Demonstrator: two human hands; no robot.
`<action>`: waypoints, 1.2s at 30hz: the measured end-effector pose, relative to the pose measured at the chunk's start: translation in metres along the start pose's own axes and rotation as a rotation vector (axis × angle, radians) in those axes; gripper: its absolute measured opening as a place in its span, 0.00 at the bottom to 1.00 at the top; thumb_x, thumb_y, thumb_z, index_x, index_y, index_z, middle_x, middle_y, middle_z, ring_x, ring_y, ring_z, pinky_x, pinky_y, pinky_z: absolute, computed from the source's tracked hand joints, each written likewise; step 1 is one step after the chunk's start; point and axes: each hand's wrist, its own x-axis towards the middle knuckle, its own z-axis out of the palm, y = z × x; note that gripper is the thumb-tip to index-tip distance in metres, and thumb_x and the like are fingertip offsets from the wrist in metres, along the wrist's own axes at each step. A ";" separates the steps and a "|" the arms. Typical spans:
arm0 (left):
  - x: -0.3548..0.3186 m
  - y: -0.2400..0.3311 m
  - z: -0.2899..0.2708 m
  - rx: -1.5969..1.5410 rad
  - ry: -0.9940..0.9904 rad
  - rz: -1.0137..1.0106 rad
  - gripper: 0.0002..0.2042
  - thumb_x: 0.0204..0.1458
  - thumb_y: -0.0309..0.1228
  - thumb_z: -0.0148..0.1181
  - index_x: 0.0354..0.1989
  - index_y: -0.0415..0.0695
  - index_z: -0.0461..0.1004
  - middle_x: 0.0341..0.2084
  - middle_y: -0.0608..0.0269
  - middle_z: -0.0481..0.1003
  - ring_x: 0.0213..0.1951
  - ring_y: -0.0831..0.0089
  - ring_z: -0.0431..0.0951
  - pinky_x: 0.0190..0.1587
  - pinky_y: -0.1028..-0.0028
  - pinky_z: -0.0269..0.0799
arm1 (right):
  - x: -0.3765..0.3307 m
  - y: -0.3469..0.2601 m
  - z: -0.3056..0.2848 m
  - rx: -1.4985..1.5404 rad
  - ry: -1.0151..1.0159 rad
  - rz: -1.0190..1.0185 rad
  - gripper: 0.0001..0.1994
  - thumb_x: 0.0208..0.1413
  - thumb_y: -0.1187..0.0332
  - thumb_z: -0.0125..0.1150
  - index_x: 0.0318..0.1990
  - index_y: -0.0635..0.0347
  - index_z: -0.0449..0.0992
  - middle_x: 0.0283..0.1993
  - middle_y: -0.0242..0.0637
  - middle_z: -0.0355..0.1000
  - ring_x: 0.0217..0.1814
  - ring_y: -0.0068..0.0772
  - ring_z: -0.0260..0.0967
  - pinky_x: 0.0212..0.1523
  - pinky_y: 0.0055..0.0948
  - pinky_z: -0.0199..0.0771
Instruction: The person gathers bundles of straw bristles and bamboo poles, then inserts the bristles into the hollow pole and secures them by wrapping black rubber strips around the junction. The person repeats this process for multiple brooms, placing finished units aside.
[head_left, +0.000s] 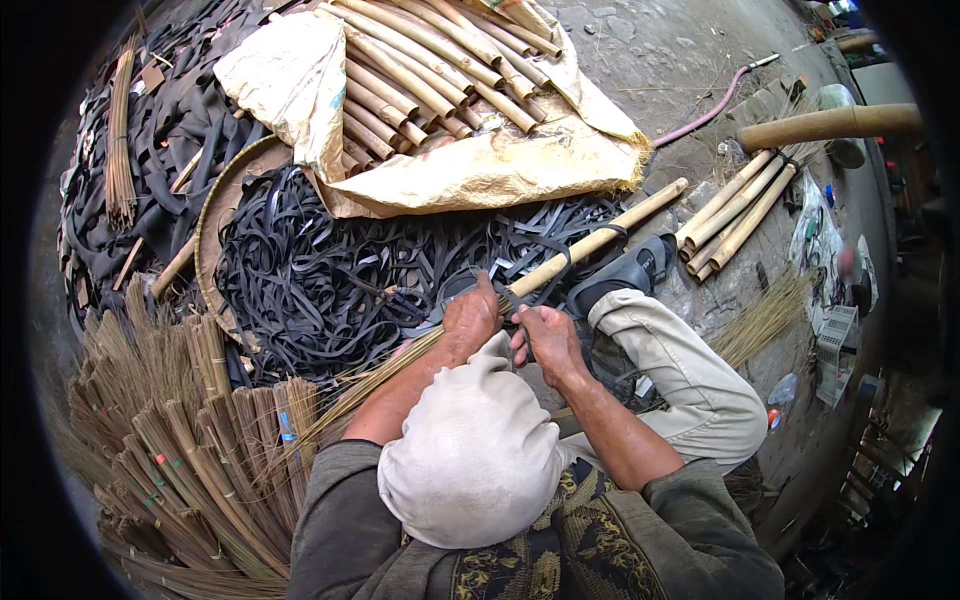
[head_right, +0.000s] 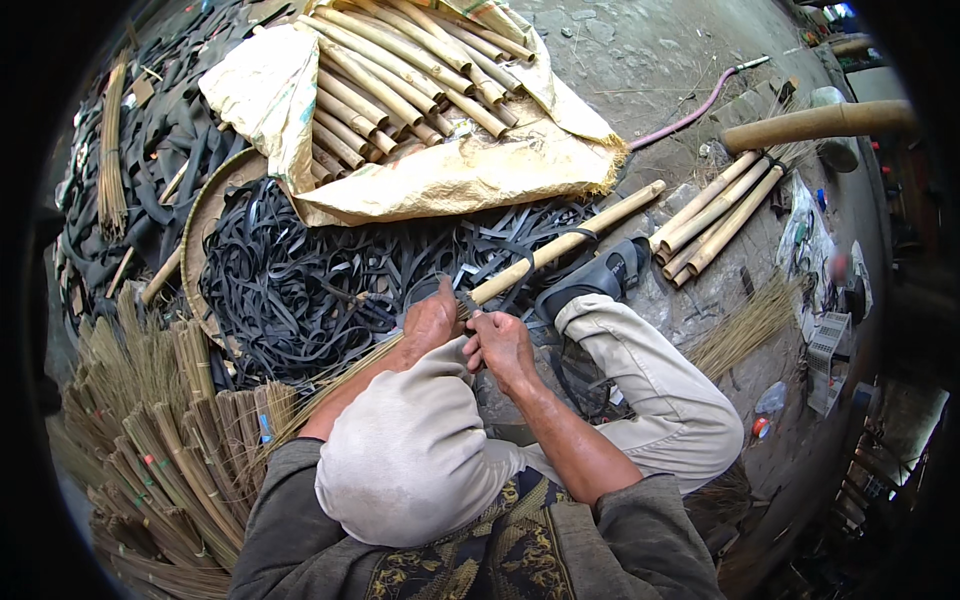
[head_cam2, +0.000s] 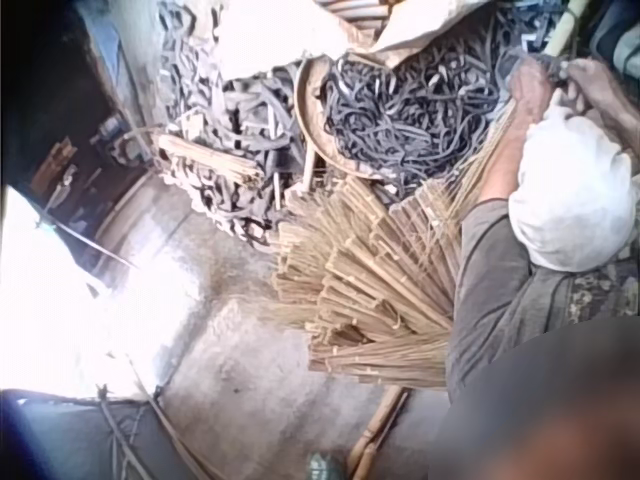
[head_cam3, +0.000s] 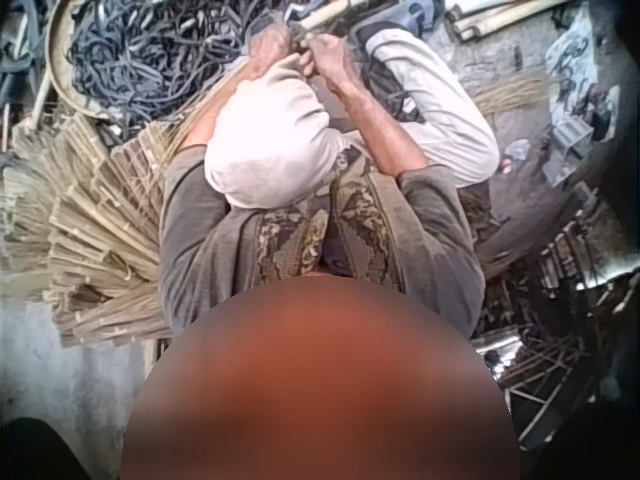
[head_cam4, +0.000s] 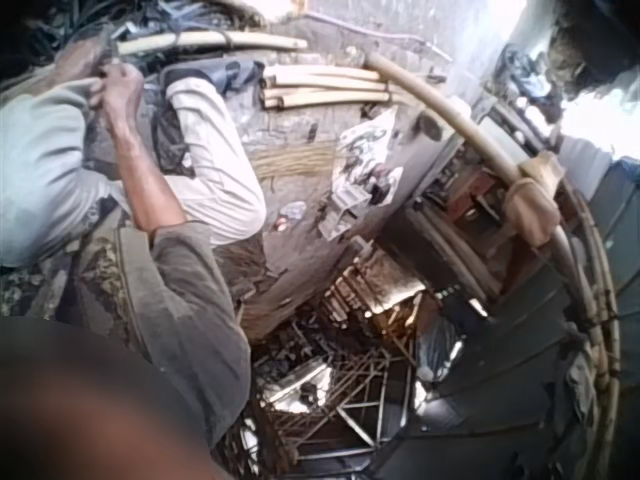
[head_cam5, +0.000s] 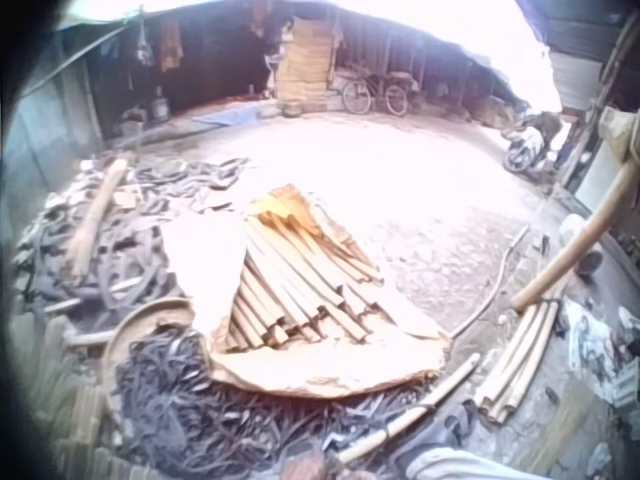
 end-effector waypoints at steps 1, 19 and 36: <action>0.000 -0.001 0.000 -0.001 0.000 0.007 0.21 0.50 0.32 0.68 0.50 0.33 0.73 0.30 0.41 0.82 0.35 0.46 0.86 0.40 0.54 0.82 | 0.001 0.000 0.001 -0.009 0.002 0.002 0.16 0.70 0.59 0.54 0.42 0.66 0.75 0.23 0.35 0.73 0.14 0.24 0.67 0.16 0.24 0.69; 0.002 -0.004 0.001 -0.023 -0.059 0.063 0.15 0.47 0.33 0.71 0.39 0.37 0.76 0.31 0.42 0.83 0.37 0.46 0.85 0.41 0.53 0.81 | 0.085 -0.038 -0.060 -1.408 0.611 -0.905 0.16 0.57 0.58 0.67 0.45 0.61 0.80 0.44 0.44 0.71 0.51 0.50 0.67 0.49 0.48 0.69; 0.006 -0.007 0.009 -0.034 -0.107 0.067 0.20 0.48 0.31 0.68 0.48 0.33 0.75 0.32 0.40 0.83 0.37 0.44 0.85 0.41 0.52 0.81 | 0.011 0.008 -0.015 0.070 -0.100 0.096 0.14 0.72 0.58 0.53 0.50 0.62 0.69 0.32 0.39 0.77 0.26 0.29 0.77 0.29 0.29 0.81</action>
